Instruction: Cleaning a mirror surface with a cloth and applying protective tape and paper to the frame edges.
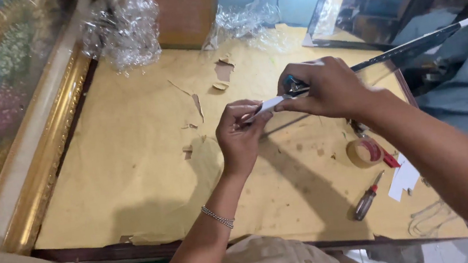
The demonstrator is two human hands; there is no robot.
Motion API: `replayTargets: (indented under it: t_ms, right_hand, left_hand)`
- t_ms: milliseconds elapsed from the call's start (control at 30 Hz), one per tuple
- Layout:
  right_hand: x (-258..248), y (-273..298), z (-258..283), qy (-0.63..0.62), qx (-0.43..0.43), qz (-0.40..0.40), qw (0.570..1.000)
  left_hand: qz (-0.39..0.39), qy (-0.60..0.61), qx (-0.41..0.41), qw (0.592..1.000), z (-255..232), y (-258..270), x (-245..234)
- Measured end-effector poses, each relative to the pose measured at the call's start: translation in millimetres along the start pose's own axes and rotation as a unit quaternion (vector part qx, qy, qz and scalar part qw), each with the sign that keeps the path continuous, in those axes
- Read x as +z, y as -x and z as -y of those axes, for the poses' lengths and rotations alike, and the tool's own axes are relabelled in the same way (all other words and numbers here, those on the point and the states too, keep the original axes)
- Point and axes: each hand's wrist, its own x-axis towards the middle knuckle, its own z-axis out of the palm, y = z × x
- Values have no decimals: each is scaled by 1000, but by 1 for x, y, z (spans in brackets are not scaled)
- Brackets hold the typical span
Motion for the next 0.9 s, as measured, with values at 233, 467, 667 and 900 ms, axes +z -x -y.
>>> replayTargets:
  t_ms: [233,467,667,900]
  right_hand:
    - [9,-41,-14,-46,37,-5,998]
    - [11,-54,-18,-64,40,10,997]
    - [3,-55,-6,-34,25,35,999]
    - [-19,-56,20,73,-71,120,987]
  left_hand:
    - [-66,36,-73,994,31,-21,-12]
    - [26,94,-134,986,82,-43,-37]
    - [117,155,-190,962,123,-59,-52]
    - [153,176,-249,940,118,-58,-53]
